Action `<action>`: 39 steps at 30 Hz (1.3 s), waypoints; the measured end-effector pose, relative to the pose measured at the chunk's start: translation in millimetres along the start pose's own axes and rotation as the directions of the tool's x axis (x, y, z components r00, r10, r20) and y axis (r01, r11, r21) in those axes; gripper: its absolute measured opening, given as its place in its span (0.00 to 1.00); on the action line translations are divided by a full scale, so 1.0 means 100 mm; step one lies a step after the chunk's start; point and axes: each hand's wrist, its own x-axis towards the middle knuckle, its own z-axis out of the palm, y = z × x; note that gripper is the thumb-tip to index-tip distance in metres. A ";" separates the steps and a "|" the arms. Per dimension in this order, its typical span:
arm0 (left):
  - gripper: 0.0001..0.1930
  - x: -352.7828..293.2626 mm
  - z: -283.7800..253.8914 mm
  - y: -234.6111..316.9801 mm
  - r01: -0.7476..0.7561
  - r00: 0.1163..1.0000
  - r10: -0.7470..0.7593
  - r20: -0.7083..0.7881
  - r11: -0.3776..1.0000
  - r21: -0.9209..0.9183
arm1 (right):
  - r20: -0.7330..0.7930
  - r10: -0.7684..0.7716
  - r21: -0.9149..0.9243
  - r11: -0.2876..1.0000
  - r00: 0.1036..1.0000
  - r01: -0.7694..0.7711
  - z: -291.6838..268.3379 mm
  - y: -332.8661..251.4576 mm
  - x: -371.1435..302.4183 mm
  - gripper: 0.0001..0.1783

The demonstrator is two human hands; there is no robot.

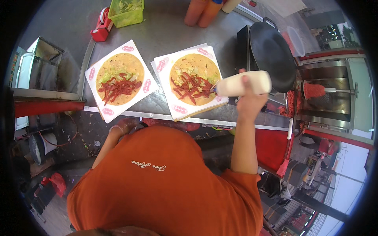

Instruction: The person cooks shredded red meat on a flat griddle, then transfers it onto two round flatbreads. They add shredded cabbage, drizzle white and red sauces, and fold each flatbread into a wrapped package.

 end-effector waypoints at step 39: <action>0.14 -0.28 1.69 -2.03 0.262 0.821 -0.570 0.043 0.308 -0.915 | 0.135 -0.139 0.027 0.990 0.981 0.136 0.74 0.12 -0.18 0.22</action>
